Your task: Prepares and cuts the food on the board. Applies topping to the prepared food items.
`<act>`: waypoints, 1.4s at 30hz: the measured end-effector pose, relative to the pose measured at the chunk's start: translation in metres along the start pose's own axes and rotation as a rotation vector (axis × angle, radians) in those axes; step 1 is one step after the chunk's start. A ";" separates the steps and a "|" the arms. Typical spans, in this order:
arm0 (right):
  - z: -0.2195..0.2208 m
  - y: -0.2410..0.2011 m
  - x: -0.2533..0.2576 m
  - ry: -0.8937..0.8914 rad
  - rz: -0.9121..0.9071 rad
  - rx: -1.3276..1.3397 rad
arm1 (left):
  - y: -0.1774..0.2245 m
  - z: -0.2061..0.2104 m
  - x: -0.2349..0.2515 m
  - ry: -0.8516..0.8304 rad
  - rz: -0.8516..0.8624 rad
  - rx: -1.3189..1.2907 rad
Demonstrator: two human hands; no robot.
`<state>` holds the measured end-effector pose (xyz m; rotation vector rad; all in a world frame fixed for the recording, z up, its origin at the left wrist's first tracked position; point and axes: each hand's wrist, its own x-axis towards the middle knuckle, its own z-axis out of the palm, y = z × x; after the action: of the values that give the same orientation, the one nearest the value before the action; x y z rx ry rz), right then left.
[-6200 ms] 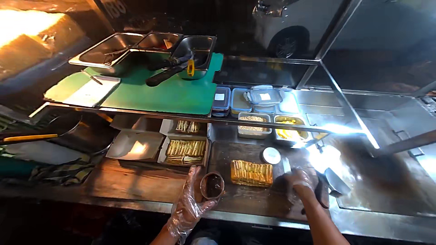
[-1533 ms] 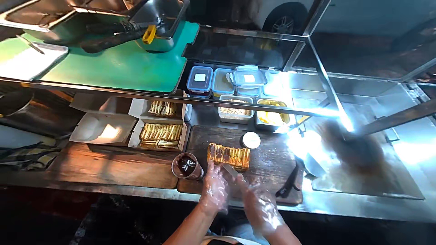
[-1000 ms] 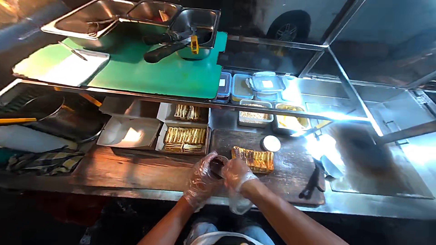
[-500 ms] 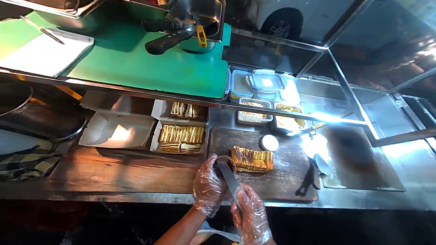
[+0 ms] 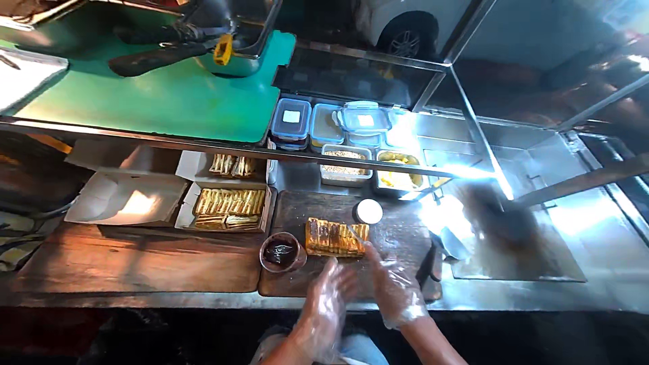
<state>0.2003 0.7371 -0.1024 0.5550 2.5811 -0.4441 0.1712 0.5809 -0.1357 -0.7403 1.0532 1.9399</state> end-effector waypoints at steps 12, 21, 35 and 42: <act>0.028 -0.010 -0.010 -0.161 0.008 0.048 | -0.001 0.033 0.054 0.244 0.097 -0.190; -0.029 -0.029 -0.080 -0.065 -0.086 1.208 | 0.015 -0.094 -0.077 0.094 0.684 0.669; -0.030 -0.206 0.056 -0.490 -0.088 0.077 | 0.099 -0.140 0.049 -0.042 1.057 1.137; 0.012 -0.109 0.017 -0.379 -0.051 1.222 | 0.117 -0.157 0.059 -0.211 1.031 1.213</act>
<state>0.1420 0.6428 -0.0982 0.6655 1.7168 -1.9400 0.0597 0.4259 -0.2103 0.8075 2.3446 1.5090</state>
